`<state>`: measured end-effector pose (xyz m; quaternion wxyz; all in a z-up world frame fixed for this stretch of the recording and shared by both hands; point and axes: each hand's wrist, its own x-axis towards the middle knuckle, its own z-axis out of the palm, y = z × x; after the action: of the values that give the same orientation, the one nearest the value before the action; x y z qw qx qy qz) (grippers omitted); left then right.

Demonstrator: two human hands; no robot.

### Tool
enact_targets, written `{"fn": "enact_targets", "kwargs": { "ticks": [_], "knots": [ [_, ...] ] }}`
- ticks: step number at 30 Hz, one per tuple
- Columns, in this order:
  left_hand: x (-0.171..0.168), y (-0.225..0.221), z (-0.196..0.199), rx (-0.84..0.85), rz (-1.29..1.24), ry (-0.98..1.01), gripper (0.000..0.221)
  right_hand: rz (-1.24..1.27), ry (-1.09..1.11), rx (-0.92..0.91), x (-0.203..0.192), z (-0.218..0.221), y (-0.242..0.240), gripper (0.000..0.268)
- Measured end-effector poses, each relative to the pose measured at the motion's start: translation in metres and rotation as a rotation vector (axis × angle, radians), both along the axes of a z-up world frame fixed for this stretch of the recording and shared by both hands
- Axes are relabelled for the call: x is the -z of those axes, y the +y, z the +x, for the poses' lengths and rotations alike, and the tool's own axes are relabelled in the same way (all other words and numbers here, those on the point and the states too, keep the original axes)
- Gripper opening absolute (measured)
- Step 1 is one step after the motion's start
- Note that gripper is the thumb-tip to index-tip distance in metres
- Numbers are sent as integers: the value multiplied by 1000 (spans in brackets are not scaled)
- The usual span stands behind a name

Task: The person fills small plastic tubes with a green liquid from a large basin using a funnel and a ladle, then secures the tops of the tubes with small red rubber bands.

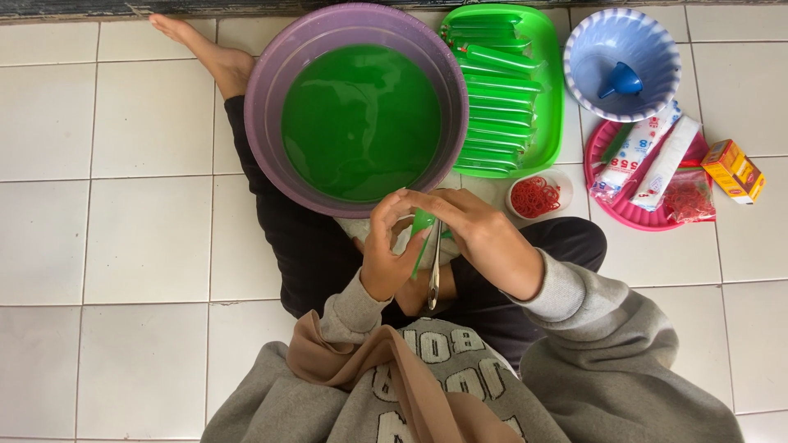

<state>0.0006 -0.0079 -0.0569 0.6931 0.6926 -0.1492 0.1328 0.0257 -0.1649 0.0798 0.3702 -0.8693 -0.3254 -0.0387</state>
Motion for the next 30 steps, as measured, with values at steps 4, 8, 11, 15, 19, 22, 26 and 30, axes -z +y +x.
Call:
{"fn": "enact_targets", "kwargs": {
  "ticks": [4,8,11,15,19,22,26,30],
  "knots": [
    [-17,3,0,31,-21,-2,69,-122,-116,15,4,5,-4,48],
    [-27,11,6,35,-70,-77,78,41,-76,-30,10,15,-8,39],
    [-27,13,8,25,-117,-62,79,140,-101,-13,27,20,-12,35],
    [-23,11,6,27,-170,-12,76,235,-131,-70,37,16,-12,32],
    [-21,12,4,52,-227,18,76,401,-124,4,68,12,-5,19],
    [-12,13,5,28,-286,7,78,503,-46,48,79,10,0,17],
    [-3,12,3,43,-326,10,73,481,-143,53,91,9,1,14],
    [3,7,3,19,-350,-17,64,514,-265,84,104,6,5,13]
  ]
}}
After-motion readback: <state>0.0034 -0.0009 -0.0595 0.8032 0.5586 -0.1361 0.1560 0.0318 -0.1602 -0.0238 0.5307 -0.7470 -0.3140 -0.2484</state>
